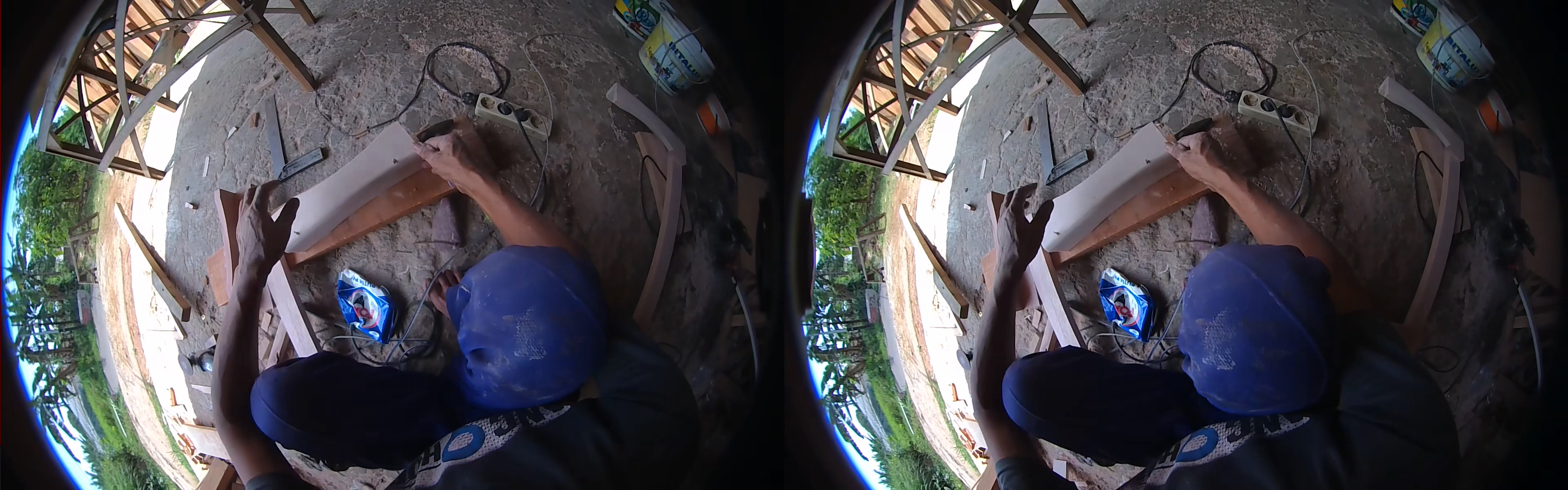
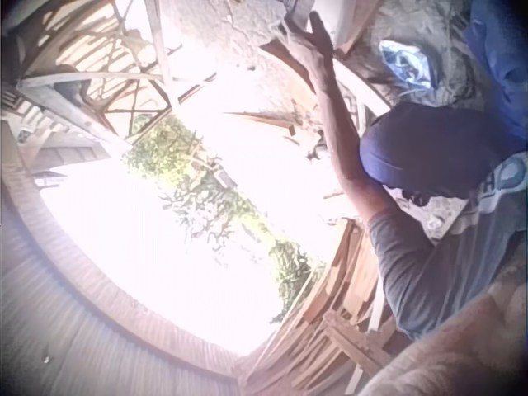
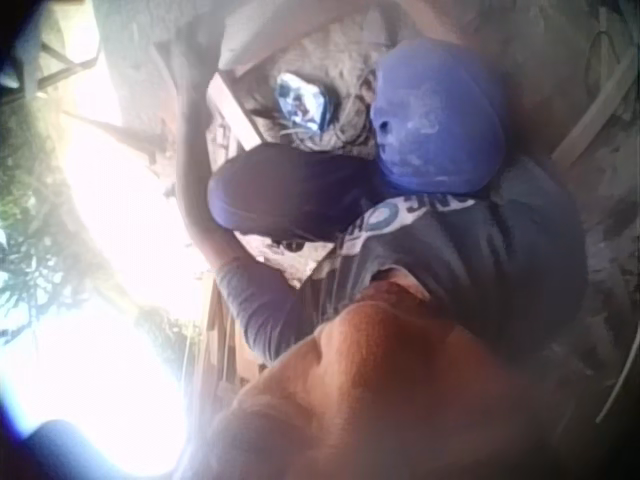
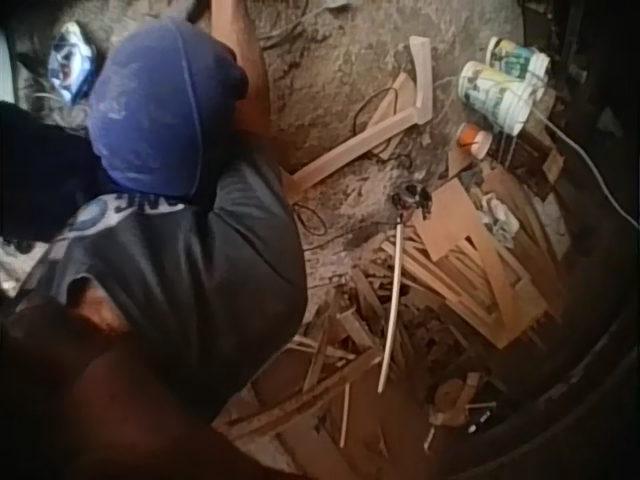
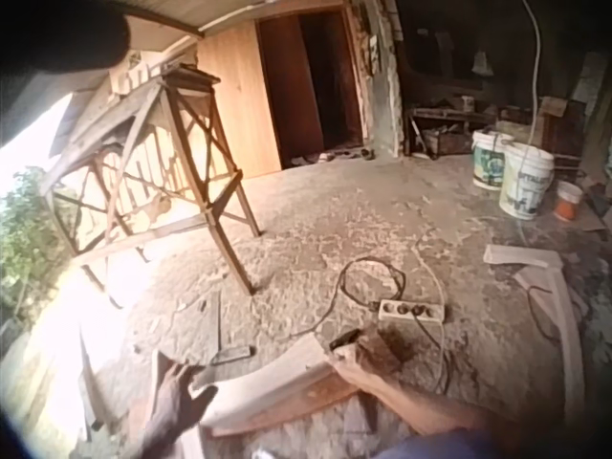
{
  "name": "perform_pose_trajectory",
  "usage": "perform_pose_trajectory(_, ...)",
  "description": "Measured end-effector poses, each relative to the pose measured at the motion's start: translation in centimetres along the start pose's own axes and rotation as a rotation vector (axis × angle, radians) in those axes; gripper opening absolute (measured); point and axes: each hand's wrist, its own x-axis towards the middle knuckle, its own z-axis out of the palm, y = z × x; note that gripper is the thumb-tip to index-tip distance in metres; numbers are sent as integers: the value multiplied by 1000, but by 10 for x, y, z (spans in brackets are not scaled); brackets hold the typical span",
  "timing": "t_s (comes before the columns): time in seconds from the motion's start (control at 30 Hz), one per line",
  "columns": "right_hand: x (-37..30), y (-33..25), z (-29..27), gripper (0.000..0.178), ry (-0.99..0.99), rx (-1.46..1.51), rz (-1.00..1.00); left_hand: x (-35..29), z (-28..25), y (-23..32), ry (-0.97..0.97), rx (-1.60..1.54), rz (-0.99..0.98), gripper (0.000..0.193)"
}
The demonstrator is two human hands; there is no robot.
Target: The person sits on the floor and assembles curved wooden pieces. They apply glue to the edges of the wood, align the pieces, and use a hammer to drive nails into the joints. Finally, they use a power sander to smooth the surface of the assembled wood.
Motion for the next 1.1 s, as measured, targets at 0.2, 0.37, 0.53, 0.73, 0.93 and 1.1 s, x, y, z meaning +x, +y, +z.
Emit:
perform_pose_trajectory(0.2,10,25,10,44,23,121,-36,74,38,65,-406,110,374,92)
perform_pose_trajectory(0.37,10,19,12,44,36,34,-137,79,103,66,-425,-164,258,102)
perform_pose_trajectory(0.53,7,18,4,46,51,-16,-112,89,100,81,-477,-226,269,93)
perform_pose_trajectory(0.73,4,8,5,46,24,60,-32,87,97,84,-527,-131,130,103)
perform_pose_trajectory(0.93,-1,-4,-1,49,-27,106,10,81,104,76,-474,-104,121,103)
perform_pose_trajectory(1.1,16,38,2,39,107,78,-189,85,102,84,-518,-115,102,105)
